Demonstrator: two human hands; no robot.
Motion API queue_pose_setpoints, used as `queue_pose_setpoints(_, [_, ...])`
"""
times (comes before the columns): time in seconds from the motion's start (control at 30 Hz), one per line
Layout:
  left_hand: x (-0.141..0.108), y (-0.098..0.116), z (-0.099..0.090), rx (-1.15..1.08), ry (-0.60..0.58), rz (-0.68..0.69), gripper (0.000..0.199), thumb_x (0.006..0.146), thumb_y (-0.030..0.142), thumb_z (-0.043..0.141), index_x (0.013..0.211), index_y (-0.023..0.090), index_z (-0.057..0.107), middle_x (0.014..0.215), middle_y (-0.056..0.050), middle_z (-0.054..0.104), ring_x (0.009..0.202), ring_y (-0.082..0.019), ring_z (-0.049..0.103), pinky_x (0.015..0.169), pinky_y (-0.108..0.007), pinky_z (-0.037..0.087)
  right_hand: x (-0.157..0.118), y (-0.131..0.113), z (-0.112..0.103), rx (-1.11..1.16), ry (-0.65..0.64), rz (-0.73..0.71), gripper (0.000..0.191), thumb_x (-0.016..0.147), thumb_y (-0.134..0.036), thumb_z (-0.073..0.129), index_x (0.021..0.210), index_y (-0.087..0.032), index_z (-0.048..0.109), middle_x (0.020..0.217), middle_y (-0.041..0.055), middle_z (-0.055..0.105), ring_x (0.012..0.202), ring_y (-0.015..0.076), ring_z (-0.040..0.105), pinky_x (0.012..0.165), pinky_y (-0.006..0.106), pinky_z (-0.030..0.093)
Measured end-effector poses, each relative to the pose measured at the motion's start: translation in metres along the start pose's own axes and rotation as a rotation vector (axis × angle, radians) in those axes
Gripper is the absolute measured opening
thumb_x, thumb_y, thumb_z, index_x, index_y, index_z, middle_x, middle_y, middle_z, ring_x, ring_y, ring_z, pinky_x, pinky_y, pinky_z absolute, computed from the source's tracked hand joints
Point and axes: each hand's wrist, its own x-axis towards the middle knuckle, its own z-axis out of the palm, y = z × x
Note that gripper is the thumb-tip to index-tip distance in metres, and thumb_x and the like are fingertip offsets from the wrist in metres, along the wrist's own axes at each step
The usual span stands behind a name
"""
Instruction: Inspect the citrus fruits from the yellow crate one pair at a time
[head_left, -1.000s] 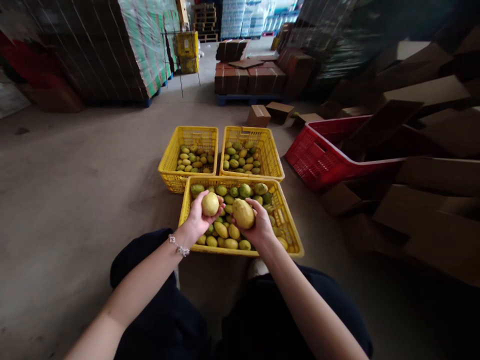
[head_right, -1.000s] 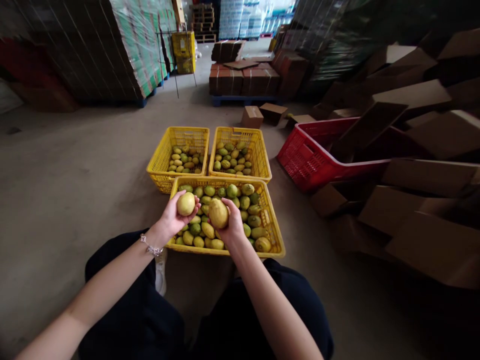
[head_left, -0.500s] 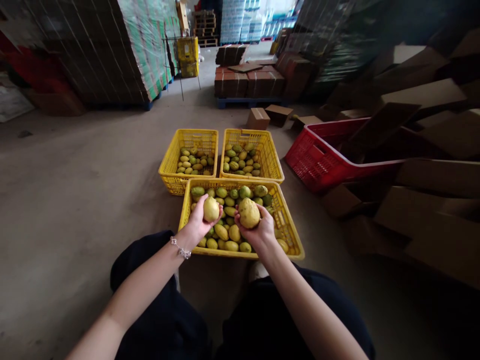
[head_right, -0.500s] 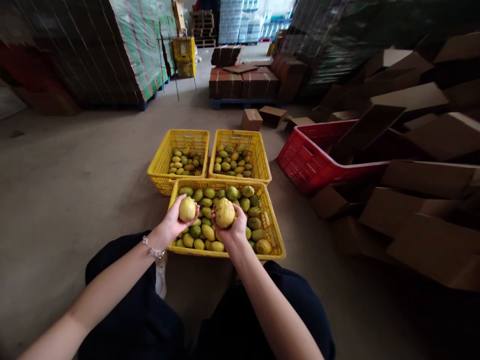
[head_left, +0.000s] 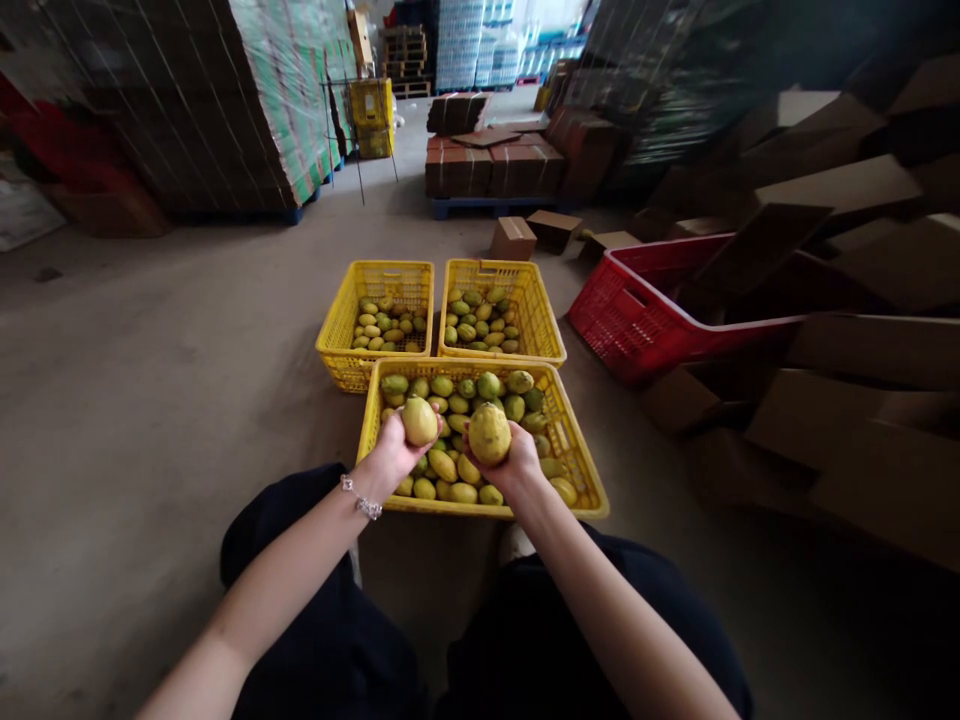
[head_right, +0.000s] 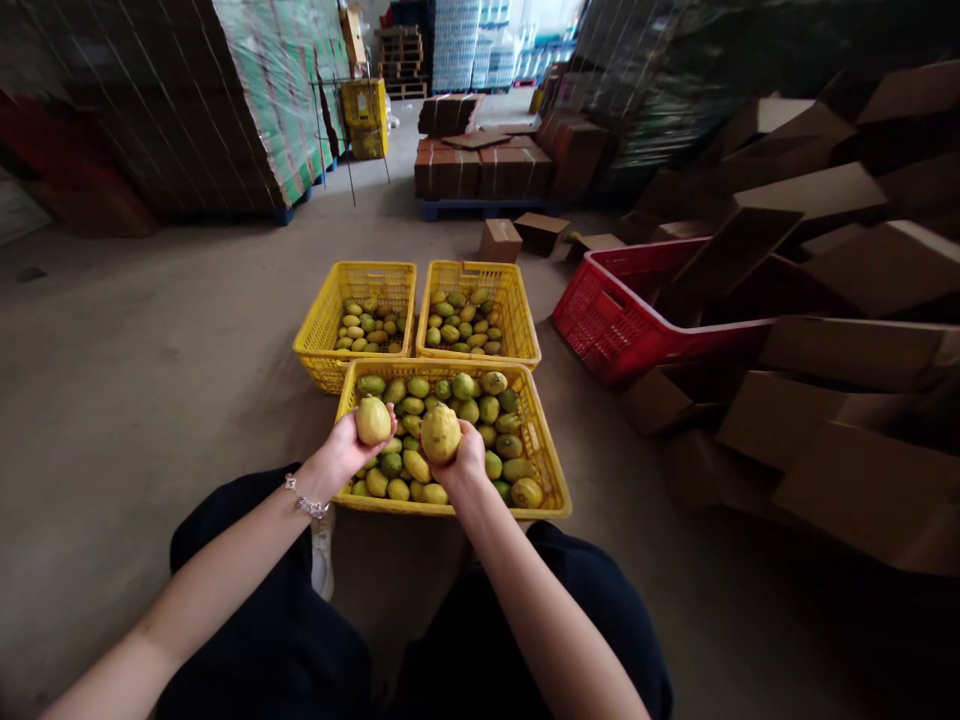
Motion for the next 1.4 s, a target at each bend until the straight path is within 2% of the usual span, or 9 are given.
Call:
queue_pose_setpoints(0.1, [0.0, -0.001, -0.001, -0.002, -0.017, -0.023, 0.018, 0.089, 0.016, 0.04, 0.085, 0.015, 0.057, 0.073, -0.005, 0.063, 0.061, -0.014, 0.062, 0.052, -0.024, 0.055, -0.005, -0.001, 0.004, 0.005, 0.068, 0.105, 0.017, 0.08, -0.029, 0.049, 0.068, -0.02, 0.057, 0.056, 0.0037, 0.066, 0.049, 0.0191, 0.062, 0.047, 0.03, 0.051])
queue_pose_setpoints(0.3, [-0.004, 0.001, 0.003, -0.045, -0.014, 0.056, 0.015, 0.081, 0.027, 0.063, 0.076, 0.018, 0.052, 0.069, 0.0, 0.057, 0.059, -0.011, 0.059, 0.053, -0.024, 0.056, -0.018, -0.006, 0.019, 0.012, 0.154, 0.033, 0.014, 0.08, -0.031, 0.058, 0.074, -0.019, 0.059, 0.053, 0.0002, 0.062, 0.046, 0.0159, 0.059, 0.042, 0.025, 0.049])
queue_pose_setpoints(0.5, [-0.006, 0.004, 0.001, -0.011, -0.098, -0.041, 0.017, 0.084, 0.029, 0.058, 0.078, 0.013, 0.057, 0.068, -0.004, 0.06, 0.056, -0.011, 0.06, 0.051, -0.021, 0.056, -0.017, -0.005, 0.016, 0.0, 0.039, 0.096, 0.024, 0.08, -0.039, 0.055, 0.069, -0.018, 0.058, 0.054, 0.0048, 0.064, 0.044, 0.0166, 0.059, 0.039, 0.025, 0.047])
queue_pose_setpoints(0.63, [-0.002, 0.001, -0.004, 0.026, -0.173, -0.09, 0.025, 0.092, 0.025, 0.042, 0.087, 0.01, 0.061, 0.074, -0.008, 0.066, 0.065, -0.016, 0.067, 0.057, -0.027, 0.059, -0.016, -0.004, 0.018, 0.005, 0.081, 0.121, 0.026, 0.086, -0.028, 0.042, 0.069, -0.017, 0.059, 0.055, 0.0063, 0.065, 0.048, 0.0177, 0.061, 0.042, 0.026, 0.049])
queue_pose_setpoints(0.73, [0.0, -0.001, -0.004, 0.034, -0.146, -0.067, 0.022, 0.091, 0.024, 0.045, 0.089, 0.011, 0.063, 0.074, -0.007, 0.066, 0.064, -0.015, 0.066, 0.06, -0.028, 0.059, -0.016, -0.002, 0.021, 0.006, 0.077, 0.071, 0.026, 0.087, -0.024, 0.041, 0.068, -0.018, 0.058, 0.054, 0.0048, 0.065, 0.047, 0.0175, 0.061, 0.045, 0.027, 0.051])
queue_pose_setpoints(0.9, [-0.001, 0.001, 0.001, 0.044, -0.072, 0.01, 0.017, 0.082, 0.03, 0.063, 0.08, 0.013, 0.06, 0.067, -0.003, 0.061, 0.058, -0.012, 0.062, 0.059, -0.026, 0.059, -0.02, -0.003, 0.022, -0.02, 0.012, 0.013, 0.021, 0.085, -0.033, 0.053, 0.071, -0.018, 0.059, 0.054, 0.0014, 0.063, 0.044, 0.0162, 0.058, 0.044, 0.028, 0.052])
queue_pose_setpoints(1.03, [0.0, 0.0, 0.001, -0.004, -0.104, -0.035, 0.017, 0.087, 0.029, 0.055, 0.082, 0.012, 0.059, 0.069, -0.006, 0.063, 0.062, -0.014, 0.064, 0.06, -0.026, 0.059, -0.025, -0.005, 0.022, -0.064, -0.061, 0.003, 0.005, 0.076, -0.023, 0.063, 0.075, -0.018, 0.061, 0.059, 0.0003, 0.066, 0.044, 0.0152, 0.059, 0.042, 0.026, 0.051])
queue_pose_setpoints(1.2, [0.001, -0.003, -0.001, 0.009, -0.139, -0.09, 0.023, 0.092, 0.021, 0.04, 0.088, 0.01, 0.061, 0.073, -0.007, 0.065, 0.062, -0.014, 0.064, 0.06, -0.027, 0.059, -0.025, -0.005, 0.022, -0.091, -0.007, 0.088, 0.022, 0.084, -0.034, 0.053, 0.074, -0.016, 0.062, 0.056, 0.0042, 0.066, 0.042, 0.017, 0.06, 0.04, 0.027, 0.05])
queue_pose_setpoints(1.4, [-0.003, 0.0, 0.001, 0.026, -0.093, 0.027, 0.011, 0.081, 0.025, 0.064, 0.081, 0.015, 0.059, 0.069, -0.002, 0.062, 0.06, -0.012, 0.063, 0.061, -0.027, 0.06, -0.02, -0.008, 0.021, -0.069, 0.013, 0.115, 0.032, 0.09, -0.033, 0.041, 0.071, -0.015, 0.06, 0.057, 0.0077, 0.067, 0.041, 0.0183, 0.06, 0.04, 0.029, 0.05])
